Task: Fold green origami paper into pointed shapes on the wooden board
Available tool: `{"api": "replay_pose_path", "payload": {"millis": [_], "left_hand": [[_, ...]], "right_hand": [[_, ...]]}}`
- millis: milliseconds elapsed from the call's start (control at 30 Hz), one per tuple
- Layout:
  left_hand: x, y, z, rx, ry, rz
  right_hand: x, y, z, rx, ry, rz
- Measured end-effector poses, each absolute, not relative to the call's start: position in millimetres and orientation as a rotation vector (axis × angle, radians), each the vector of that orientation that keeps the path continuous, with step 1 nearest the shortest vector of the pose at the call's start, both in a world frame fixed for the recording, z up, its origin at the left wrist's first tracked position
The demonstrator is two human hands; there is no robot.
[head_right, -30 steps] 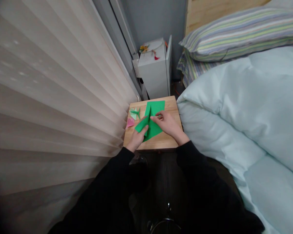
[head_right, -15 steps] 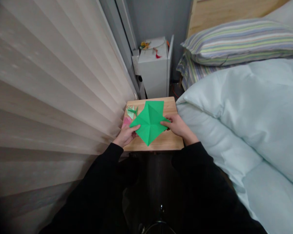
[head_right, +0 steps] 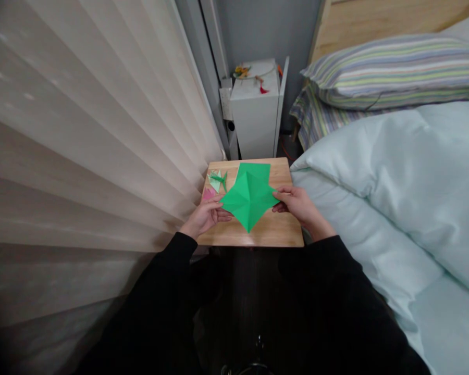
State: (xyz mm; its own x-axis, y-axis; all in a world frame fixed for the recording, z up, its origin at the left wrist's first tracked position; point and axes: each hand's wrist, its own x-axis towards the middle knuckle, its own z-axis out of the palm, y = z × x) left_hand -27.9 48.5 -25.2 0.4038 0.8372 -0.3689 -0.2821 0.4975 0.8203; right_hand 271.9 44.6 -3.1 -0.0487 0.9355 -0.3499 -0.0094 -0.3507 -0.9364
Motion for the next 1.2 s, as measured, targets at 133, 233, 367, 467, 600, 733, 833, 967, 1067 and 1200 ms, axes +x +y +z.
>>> {"api": "replay_pose_path", "payload": {"millis": [133,233,367,467,600,733,833,967,1067,1200], "left_hand": [[-20,47,-33,0.691,0.899,0.822],[-14,45,-33,0.783,0.911,0.843],[-11,47,-30,0.990,1.030,0.935],[-9,49,-28,1.238,1.197,0.910],[-6,47,-26,1.515,1.282,0.863],[-2,41,-25,1.632,1.245,0.897],[3,39,-24,1.614,1.214,0.980],[5,39,-23,1.680,1.220,0.965],[3,39,-24,1.893,1.270,0.806],[2,35,-30,2.125,1.286,0.569]], "right_hand": [[274,46,0,-1.399,-1.023,1.551],[277,45,3,-1.339,-1.143,1.615],[274,43,4,-1.300,-1.369,1.554],[266,43,-1,-1.318,-1.465,1.440],[253,44,-12,-1.328,-1.614,1.288],[240,43,-17,-1.352,-1.764,1.087],[234,41,-18,-1.339,-1.847,0.936],[230,39,-17,-1.299,-1.872,0.839],[230,38,-15,-1.307,-1.910,0.761],[228,36,-17,-1.328,-2.017,0.672]]}}
